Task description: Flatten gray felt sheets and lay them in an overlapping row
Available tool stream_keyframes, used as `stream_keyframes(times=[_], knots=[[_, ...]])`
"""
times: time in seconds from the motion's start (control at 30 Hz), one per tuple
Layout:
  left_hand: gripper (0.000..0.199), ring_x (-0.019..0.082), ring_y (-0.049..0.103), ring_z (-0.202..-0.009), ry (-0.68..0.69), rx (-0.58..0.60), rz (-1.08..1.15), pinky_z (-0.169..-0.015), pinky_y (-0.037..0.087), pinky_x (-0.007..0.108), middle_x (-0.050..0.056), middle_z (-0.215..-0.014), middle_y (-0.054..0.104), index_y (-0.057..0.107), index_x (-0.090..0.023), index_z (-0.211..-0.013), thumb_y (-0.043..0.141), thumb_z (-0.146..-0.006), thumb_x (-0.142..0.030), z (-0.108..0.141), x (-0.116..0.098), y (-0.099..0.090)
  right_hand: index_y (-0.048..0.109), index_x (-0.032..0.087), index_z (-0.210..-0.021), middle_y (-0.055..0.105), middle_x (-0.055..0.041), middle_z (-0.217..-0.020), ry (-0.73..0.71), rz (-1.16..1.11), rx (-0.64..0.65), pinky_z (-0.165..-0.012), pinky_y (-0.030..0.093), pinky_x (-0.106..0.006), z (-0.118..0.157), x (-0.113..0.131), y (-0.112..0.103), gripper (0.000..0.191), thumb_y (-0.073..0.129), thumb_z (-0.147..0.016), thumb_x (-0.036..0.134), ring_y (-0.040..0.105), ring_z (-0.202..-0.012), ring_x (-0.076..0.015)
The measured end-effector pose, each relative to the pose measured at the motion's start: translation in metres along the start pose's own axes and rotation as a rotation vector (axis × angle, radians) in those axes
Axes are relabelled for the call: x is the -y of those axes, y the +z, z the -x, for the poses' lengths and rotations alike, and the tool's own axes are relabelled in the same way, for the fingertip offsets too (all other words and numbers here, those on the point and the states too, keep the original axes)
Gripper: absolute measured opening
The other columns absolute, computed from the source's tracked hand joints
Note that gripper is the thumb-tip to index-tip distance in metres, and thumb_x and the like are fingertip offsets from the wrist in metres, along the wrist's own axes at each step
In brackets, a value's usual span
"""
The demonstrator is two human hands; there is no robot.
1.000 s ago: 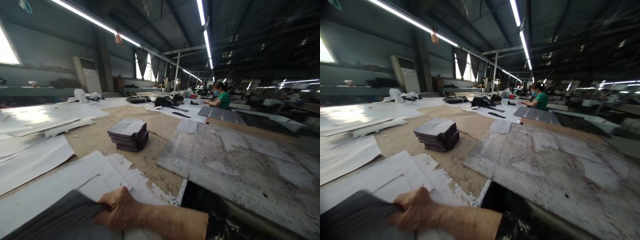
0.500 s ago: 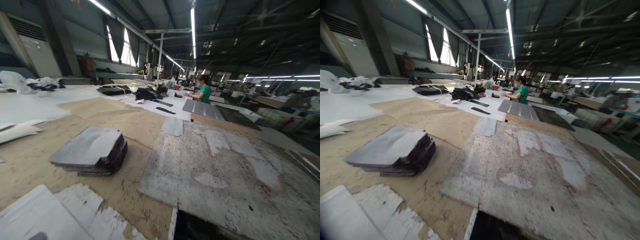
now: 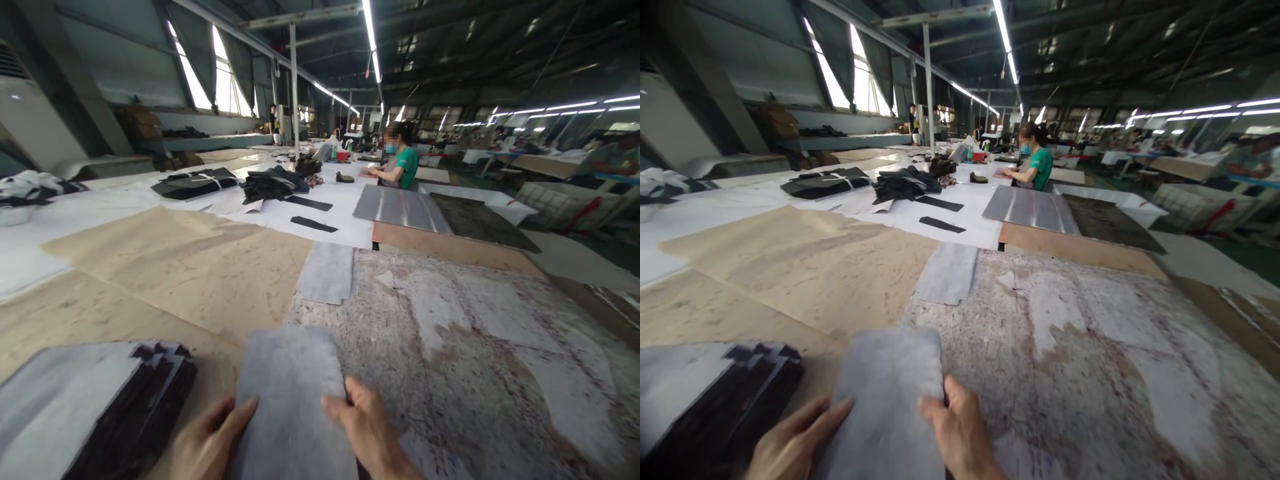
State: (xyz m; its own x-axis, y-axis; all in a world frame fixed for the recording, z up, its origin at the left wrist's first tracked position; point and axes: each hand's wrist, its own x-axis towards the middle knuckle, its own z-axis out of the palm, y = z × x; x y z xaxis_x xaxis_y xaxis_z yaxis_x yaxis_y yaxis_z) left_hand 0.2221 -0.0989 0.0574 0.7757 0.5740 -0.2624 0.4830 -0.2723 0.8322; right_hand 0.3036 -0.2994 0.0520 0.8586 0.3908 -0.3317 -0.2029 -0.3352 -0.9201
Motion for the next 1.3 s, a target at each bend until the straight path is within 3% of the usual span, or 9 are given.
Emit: stream_keyframes(times=[0.1, 0.23, 0.4, 0.53, 0.73, 1.07, 1.3], knots=[[0.037, 0.021, 0.057, -0.060, -0.022, 0.011, 0.103, -0.050, 0.040, 0.027, -0.001, -0.054, 0.057, 0.064, -0.017, -0.064, 0.056, -0.068, -0.053, -0.049, -0.039, 0.029, 0.053, 0.020, -0.068, 0.055, 0.0012, -0.058, 0.076, 0.052, -0.174, -0.049, 0.037, -0.023, -0.042, 0.019, -0.021, 0.011, 0.051, -0.067, 0.031, 0.049, -0.055, -0.0141], [0.030, 0.016, 0.052, -0.055, 0.028, 0.000, 0.014, -0.048, 0.033, 0.024, -0.003, -0.049, 0.052, 0.067, -0.017, -0.066, 0.058, -0.064, -0.046, -0.110, -0.077, 0.056, 0.048, 0.021, -0.063, 0.054, 0.0008, -0.058, 0.030, 0.286, -0.295, -0.051, 0.035, -0.022, -0.090, 0.036, -0.044, 0.013, 0.052, -0.070, 0.032, 0.050, -0.059, -0.0154], [0.029, 0.016, 0.053, -0.058, 0.054, -0.026, -0.075, -0.049, 0.032, 0.024, -0.004, -0.050, 0.052, 0.068, -0.019, -0.065, 0.059, -0.061, -0.046, -0.166, -0.092, 0.077, 0.054, 0.019, -0.068, 0.058, -0.0004, -0.061, 0.047, 0.616, -0.383, -0.052, 0.032, -0.021, -0.131, 0.051, -0.058, 0.019, 0.047, -0.079, 0.034, 0.053, -0.060, -0.0141], [0.023, 0.019, 0.056, -0.061, 0.028, -0.013, -0.173, -0.050, 0.033, 0.026, -0.002, -0.054, 0.058, 0.069, -0.020, -0.064, 0.060, -0.058, -0.041, -0.196, -0.094, 0.093, 0.062, 0.017, -0.078, 0.066, -0.0073, -0.073, 0.133, 0.808, -0.430, -0.055, 0.030, -0.024, -0.153, 0.049, -0.063, 0.023, 0.044, -0.083, 0.030, 0.059, -0.068, -0.0174], [0.019, 0.023, 0.058, -0.070, 0.021, -0.023, -0.317, -0.054, 0.034, 0.028, 0.002, -0.061, 0.062, 0.068, -0.023, -0.063, 0.058, -0.061, -0.040, -0.206, -0.103, 0.100, 0.066, 0.017, -0.085, 0.068, -0.0124, -0.083, 0.173, 0.916, -0.420, -0.056, 0.031, -0.027, -0.164, 0.043, -0.066, 0.031, 0.041, -0.087, 0.036, 0.063, -0.080, -0.0242], [0.022, 0.025, 0.060, -0.082, -0.017, -0.030, -0.380, -0.057, 0.036, 0.029, 0.005, -0.080, 0.067, 0.067, -0.025, -0.072, 0.054, -0.063, -0.040, -0.206, -0.110, 0.102, 0.066, 0.018, -0.088, 0.069, -0.0113, -0.087, 0.249, 1.003, -0.429, -0.060, 0.036, -0.026, -0.166, 0.047, -0.065, 0.037, 0.036, -0.089, 0.040, 0.064, -0.085, -0.0235], [0.018, 0.027, 0.060, -0.085, -0.023, 0.016, -0.421, -0.059, 0.037, 0.031, 0.007, -0.084, 0.068, 0.065, -0.023, -0.067, 0.054, -0.062, -0.037, -0.210, -0.113, 0.101, 0.068, 0.018, -0.087, 0.069, -0.0128, -0.089, 0.283, 0.968, -0.415, -0.061, 0.038, -0.027, -0.167, 0.051, -0.065, 0.037, 0.037, -0.086, 0.037, 0.064, -0.086, -0.0245]])
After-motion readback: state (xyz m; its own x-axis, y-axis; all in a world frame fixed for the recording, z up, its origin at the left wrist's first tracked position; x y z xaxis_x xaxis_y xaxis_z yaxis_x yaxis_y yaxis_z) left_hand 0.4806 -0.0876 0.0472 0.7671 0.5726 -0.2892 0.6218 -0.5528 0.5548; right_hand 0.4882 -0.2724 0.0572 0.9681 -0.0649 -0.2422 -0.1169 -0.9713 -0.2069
